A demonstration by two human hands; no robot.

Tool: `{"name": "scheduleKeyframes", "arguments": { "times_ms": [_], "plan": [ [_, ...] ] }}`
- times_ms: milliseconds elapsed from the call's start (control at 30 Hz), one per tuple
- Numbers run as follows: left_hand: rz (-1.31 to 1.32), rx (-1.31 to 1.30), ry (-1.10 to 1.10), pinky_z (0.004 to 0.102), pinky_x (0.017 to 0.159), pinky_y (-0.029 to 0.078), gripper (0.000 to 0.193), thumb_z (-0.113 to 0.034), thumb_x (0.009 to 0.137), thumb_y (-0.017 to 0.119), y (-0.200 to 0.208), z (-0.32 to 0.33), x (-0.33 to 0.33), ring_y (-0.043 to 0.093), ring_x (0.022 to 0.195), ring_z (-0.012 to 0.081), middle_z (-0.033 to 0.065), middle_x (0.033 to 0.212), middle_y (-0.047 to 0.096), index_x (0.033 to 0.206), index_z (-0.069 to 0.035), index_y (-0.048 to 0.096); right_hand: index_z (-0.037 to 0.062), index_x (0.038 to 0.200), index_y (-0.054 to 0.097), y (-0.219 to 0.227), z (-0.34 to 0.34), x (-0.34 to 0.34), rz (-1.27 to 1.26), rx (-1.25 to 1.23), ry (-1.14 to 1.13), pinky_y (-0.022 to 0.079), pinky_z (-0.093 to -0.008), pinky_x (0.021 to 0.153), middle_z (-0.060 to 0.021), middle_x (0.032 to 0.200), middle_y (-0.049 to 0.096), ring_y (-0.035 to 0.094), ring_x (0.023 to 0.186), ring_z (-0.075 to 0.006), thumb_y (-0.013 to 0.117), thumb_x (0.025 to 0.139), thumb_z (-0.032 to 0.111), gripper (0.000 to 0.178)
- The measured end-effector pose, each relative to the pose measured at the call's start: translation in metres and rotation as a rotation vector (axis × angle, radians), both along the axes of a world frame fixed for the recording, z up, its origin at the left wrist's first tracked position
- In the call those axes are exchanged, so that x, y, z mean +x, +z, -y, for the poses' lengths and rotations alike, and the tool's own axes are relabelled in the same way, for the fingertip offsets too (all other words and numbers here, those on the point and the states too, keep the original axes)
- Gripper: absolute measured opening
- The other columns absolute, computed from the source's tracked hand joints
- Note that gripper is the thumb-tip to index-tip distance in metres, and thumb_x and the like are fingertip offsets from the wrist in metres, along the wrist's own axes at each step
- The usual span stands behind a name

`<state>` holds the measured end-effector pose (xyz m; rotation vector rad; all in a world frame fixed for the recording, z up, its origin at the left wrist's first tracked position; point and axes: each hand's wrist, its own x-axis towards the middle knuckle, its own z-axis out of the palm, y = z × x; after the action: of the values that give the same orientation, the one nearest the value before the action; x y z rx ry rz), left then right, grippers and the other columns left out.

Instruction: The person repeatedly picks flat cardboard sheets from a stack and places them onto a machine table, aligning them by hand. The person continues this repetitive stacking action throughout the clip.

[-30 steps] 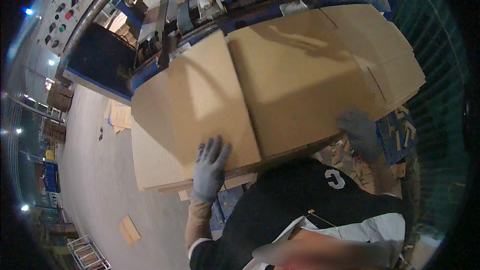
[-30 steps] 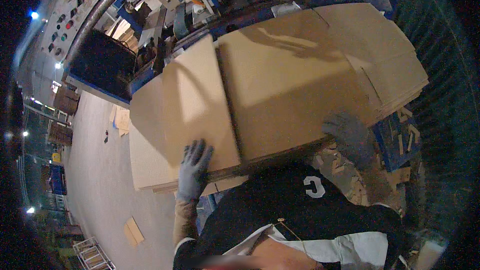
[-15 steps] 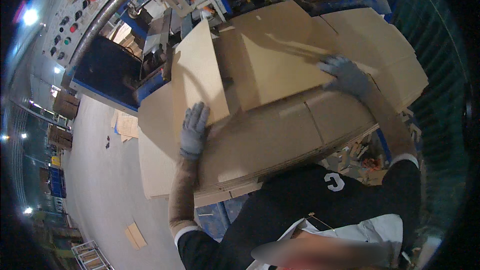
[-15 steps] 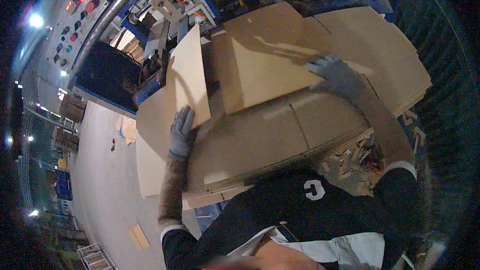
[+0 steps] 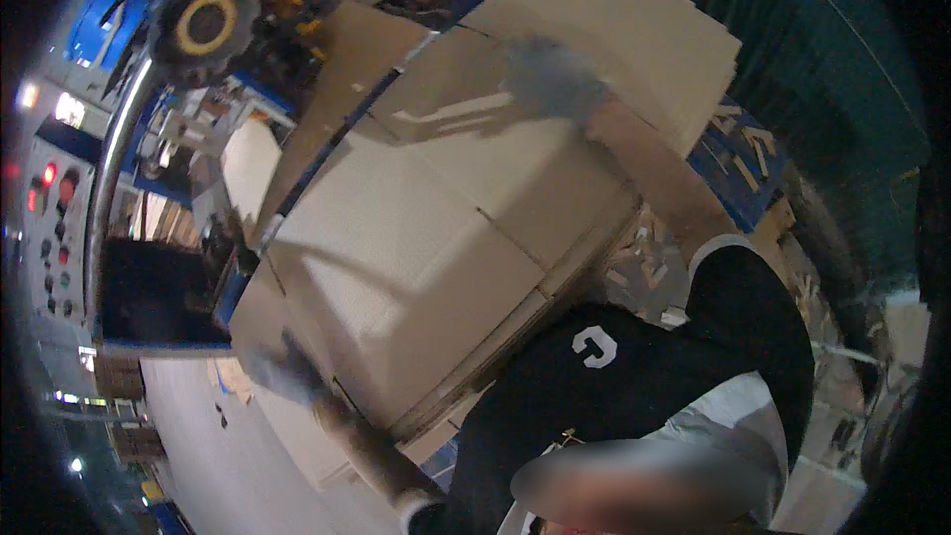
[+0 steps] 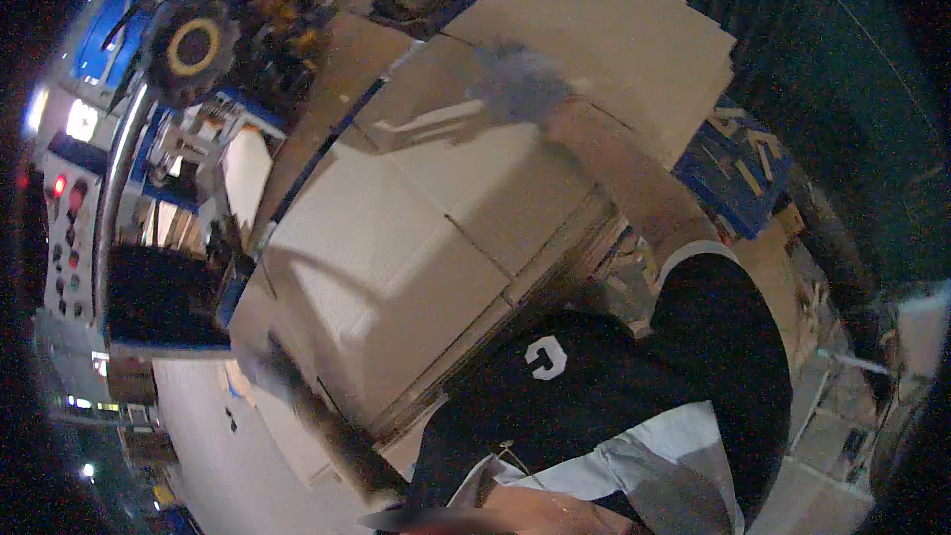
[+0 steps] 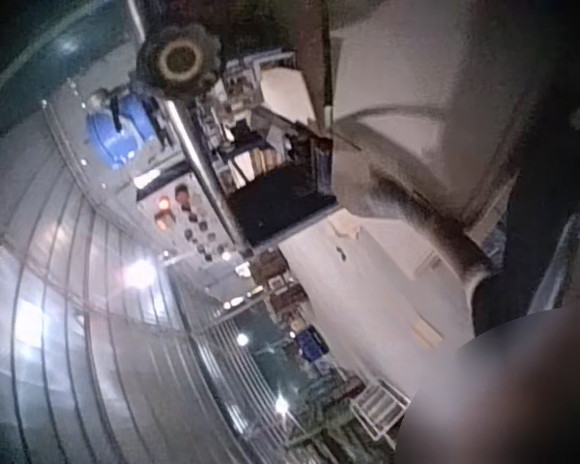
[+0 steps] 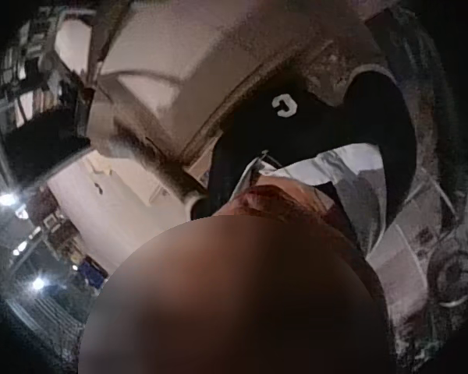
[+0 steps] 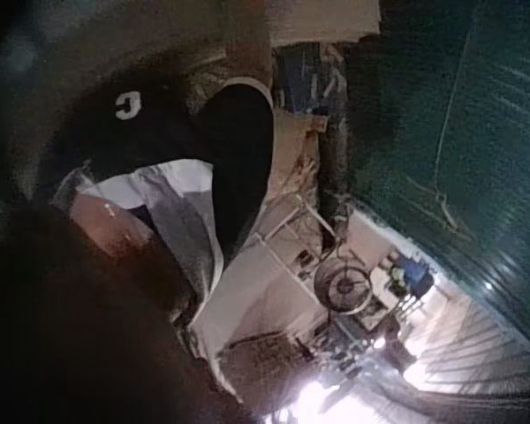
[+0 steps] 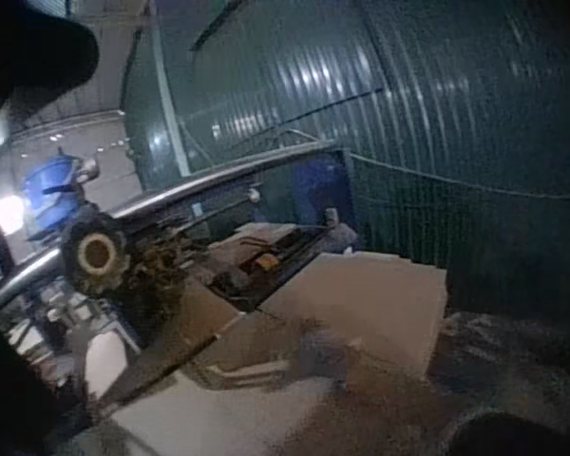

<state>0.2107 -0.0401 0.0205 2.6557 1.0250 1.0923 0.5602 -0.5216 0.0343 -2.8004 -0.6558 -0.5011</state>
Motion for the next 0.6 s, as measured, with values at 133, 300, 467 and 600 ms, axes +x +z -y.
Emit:
{"name": "scheduleKeyframes", "arguments": {
  "times_ms": [133, 300, 467, 600],
  "plan": [
    [0.312, -0.430, 0.596, 0.0400, 0.086, 0.051, 0.064, -0.048, 0.086, 0.064, -0.034, 0.004, -0.135, 0.063, 0.095, 0.0298, 0.0195, 0.107, 0.066, 0.123, 0.004, 0.055, 0.0101, 0.127, 0.052, -0.019, 0.127, -0.068, 0.297, 0.187, -0.717, 0.050, -0.0461, 0.084, -0.0188, 0.112, 0.063, 0.063, 0.099, -0.0357, 0.062, 0.083, 0.049, 0.060],
    [0.293, -0.312, 0.804, 0.0394, 0.092, 0.047, 0.068, -0.044, 0.085, 0.065, -0.049, 0.000, -0.177, 0.060, 0.101, 0.0314, 0.0219, 0.120, 0.060, 0.132, 0.004, 0.049, 0.0101, 0.134, 0.047, -0.049, 0.161, -0.071, 0.089, 0.004, -0.724, 0.051, -0.0439, 0.083, -0.0220, 0.114, 0.062, 0.063, 0.100, -0.0361, 0.067, 0.079, 0.049, 0.070],
    [1.275, -0.634, 0.662, 0.0399, 0.096, 0.043, 0.061, -0.028, 0.084, 0.065, -0.026, -0.007, -0.194, 0.056, 0.108, 0.0293, 0.0208, 0.121, 0.058, 0.133, 0.005, 0.047, 0.0102, 0.130, 0.053, -0.065, 0.163, -0.038, 0.220, 1.423, -0.571, 0.052, -0.0357, 0.077, -0.0140, 0.101, 0.066, 0.065, 0.091, -0.0279, 0.068, 0.080, 0.022, 0.053],
    [1.271, -0.750, 0.220, 0.0402, 0.097, 0.044, 0.046, -0.004, 0.086, 0.055, -0.027, -0.004, -0.214, 0.052, 0.114, 0.0279, 0.0190, 0.125, 0.053, 0.130, 0.006, 0.048, 0.0036, 0.126, 0.053, -0.058, 0.203, -0.029, 0.134, 0.527, -0.734, 0.051, -0.0379, 0.086, -0.0086, 0.107, 0.065, 0.064, 0.096, -0.0255, 0.066, 0.086, 0.015, 0.044]
  ]
}}
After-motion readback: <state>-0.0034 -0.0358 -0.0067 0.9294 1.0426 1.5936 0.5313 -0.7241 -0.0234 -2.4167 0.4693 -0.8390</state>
